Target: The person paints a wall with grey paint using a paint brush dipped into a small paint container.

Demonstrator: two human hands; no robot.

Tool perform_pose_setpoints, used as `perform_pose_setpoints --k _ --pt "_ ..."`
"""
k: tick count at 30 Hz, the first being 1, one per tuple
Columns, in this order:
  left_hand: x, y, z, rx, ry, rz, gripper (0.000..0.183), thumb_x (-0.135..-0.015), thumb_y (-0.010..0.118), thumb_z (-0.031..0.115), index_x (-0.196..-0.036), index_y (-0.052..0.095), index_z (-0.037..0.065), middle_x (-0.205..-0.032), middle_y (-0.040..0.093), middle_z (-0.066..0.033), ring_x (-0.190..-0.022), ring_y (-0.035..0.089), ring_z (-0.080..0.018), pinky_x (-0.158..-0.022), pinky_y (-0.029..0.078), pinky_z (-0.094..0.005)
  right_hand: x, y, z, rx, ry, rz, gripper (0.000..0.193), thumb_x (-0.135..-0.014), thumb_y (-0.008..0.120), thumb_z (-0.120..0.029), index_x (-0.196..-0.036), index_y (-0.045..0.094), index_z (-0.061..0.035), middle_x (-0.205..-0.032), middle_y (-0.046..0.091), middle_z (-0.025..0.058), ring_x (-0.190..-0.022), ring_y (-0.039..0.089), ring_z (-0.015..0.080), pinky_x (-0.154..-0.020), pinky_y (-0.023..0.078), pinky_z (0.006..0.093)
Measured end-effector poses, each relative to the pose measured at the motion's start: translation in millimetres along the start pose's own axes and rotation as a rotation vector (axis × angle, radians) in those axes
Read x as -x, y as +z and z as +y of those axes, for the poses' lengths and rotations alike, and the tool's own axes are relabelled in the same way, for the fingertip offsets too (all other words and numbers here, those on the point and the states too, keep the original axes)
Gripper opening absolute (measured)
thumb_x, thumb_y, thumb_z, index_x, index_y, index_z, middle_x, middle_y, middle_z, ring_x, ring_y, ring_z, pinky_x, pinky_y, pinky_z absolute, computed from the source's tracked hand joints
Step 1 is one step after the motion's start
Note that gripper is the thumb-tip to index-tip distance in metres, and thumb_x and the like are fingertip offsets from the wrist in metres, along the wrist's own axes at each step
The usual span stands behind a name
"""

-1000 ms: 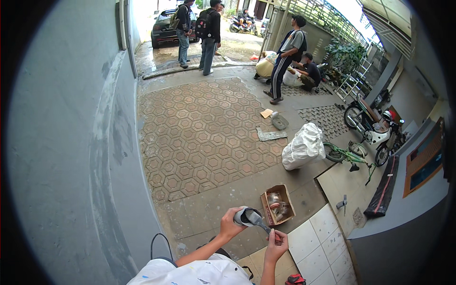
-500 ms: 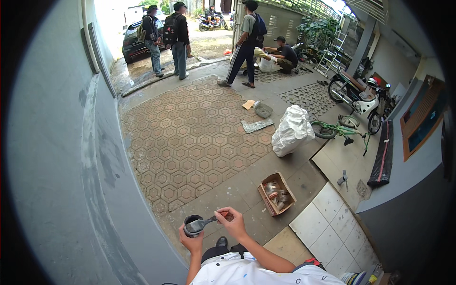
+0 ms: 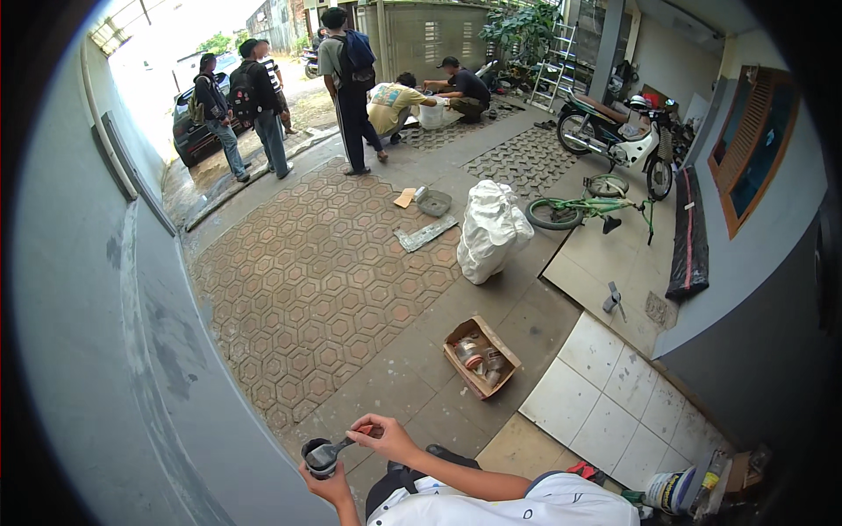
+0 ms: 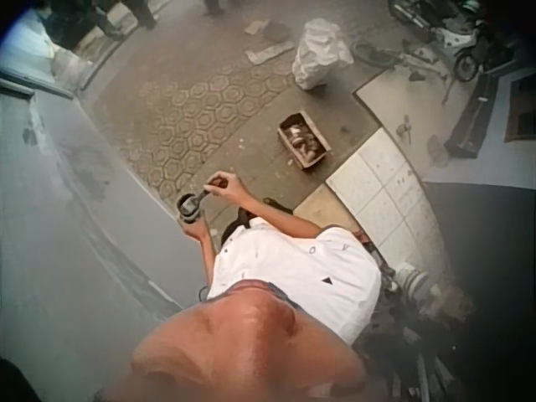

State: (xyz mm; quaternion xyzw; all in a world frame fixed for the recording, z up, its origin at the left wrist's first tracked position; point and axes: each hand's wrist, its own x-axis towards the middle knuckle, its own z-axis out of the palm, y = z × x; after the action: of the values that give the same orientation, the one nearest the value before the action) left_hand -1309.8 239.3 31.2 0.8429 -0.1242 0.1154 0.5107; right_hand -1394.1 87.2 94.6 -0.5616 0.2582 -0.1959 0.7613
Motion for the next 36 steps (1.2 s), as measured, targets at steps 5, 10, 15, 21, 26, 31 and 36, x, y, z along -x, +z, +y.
perform_pose_setpoints --k 5,10,15,21,26,31,36 --pt "47 4 2 -0.080 -0.061 -0.054 0.052 -0.049 0.072 0.003 -0.097 0.052 0.001 -0.086 0.056 -0.0136 -0.080 0.056 -0.0312 -0.076 0.044 -0.0367 28 -38 15 -0.033 0.057 0.015 0.020 -0.079 0.067 -0.016 -0.091 0.061 -0.0014 -0.081 0.062 0.0017 -0.073 0.058 0.0061 -0.066 0.046 0.0193" --pt "72 10 24 -0.139 0.015 -0.114 0.051 -0.055 0.075 0.007 -0.100 0.051 0.003 -0.088 0.058 -0.0119 -0.080 0.058 -0.0252 -0.074 0.045 -0.0345 44 -66 23 0.006 0.047 0.035 0.021 -0.079 0.068 -0.018 -0.091 0.061 -0.0022 -0.080 0.062 0.0006 -0.074 0.057 0.0056 -0.067 0.045 0.0198" --pt "72 10 31 -0.095 -0.005 -0.050 0.052 -0.051 0.072 0.005 -0.099 0.052 0.001 -0.087 0.057 -0.0146 -0.080 0.057 -0.0300 -0.075 0.044 -0.0363 49 -68 6 0.068 0.038 0.003 0.024 -0.078 0.069 -0.020 -0.091 0.061 -0.0025 -0.080 0.062 0.0001 -0.074 0.056 0.0050 -0.067 0.044 0.0199" --pt "71 -15 21 -0.049 0.062 0.001 0.050 -0.057 0.075 0.007 -0.100 0.050 0.002 -0.087 0.059 -0.0134 -0.079 0.059 -0.0264 -0.072 0.046 -0.0350 61 -39 19 0.047 -0.062 -0.040 0.024 -0.078 0.069 -0.020 -0.091 0.060 -0.0028 -0.080 0.061 -0.0008 -0.072 0.053 0.0036 -0.066 0.043 0.0186" --pt "82 -57 -5 0.016 0.005 0.045 0.050 -0.054 0.073 0.004 -0.099 0.051 0.001 -0.087 0.059 -0.0136 -0.079 0.058 -0.0272 -0.073 0.045 -0.0357 90 -1 32 0.024 -0.074 -0.044 0.024 -0.079 0.069 -0.021 -0.091 0.059 -0.0030 -0.078 0.059 -0.0017 -0.070 0.052 0.0029 -0.062 0.042 0.0180" --pt "104 -111 -35 -0.016 -0.019 0.115 0.050 -0.057 0.073 0.002 -0.102 0.050 0.001 -0.089 0.059 -0.0137 -0.078 0.059 -0.0264 -0.071 0.046 -0.0358 131 47 51 -0.023 -0.013 -0.196 0.023 -0.080 0.067 -0.021 -0.091 0.058 -0.0022 -0.079 0.059 -0.0003 -0.068 0.053 0.0046 -0.059 0.043 0.0188" --pt "121 -131 -75 -0.012 0.054 0.033 0.047 -0.065 0.079 0.019 -0.095 0.048 -0.001 -0.075 0.063 -0.0166 -0.062 0.060 -0.0281 -0.056 0.048 -0.0359 162 70 74 -0.030 -0.047 -0.118 0.023 -0.079 0.067 -0.020 -0.090 0.058 -0.0019 -0.080 0.060 0.0015 -0.067 0.054 0.0070 -0.059 0.044 0.0218"
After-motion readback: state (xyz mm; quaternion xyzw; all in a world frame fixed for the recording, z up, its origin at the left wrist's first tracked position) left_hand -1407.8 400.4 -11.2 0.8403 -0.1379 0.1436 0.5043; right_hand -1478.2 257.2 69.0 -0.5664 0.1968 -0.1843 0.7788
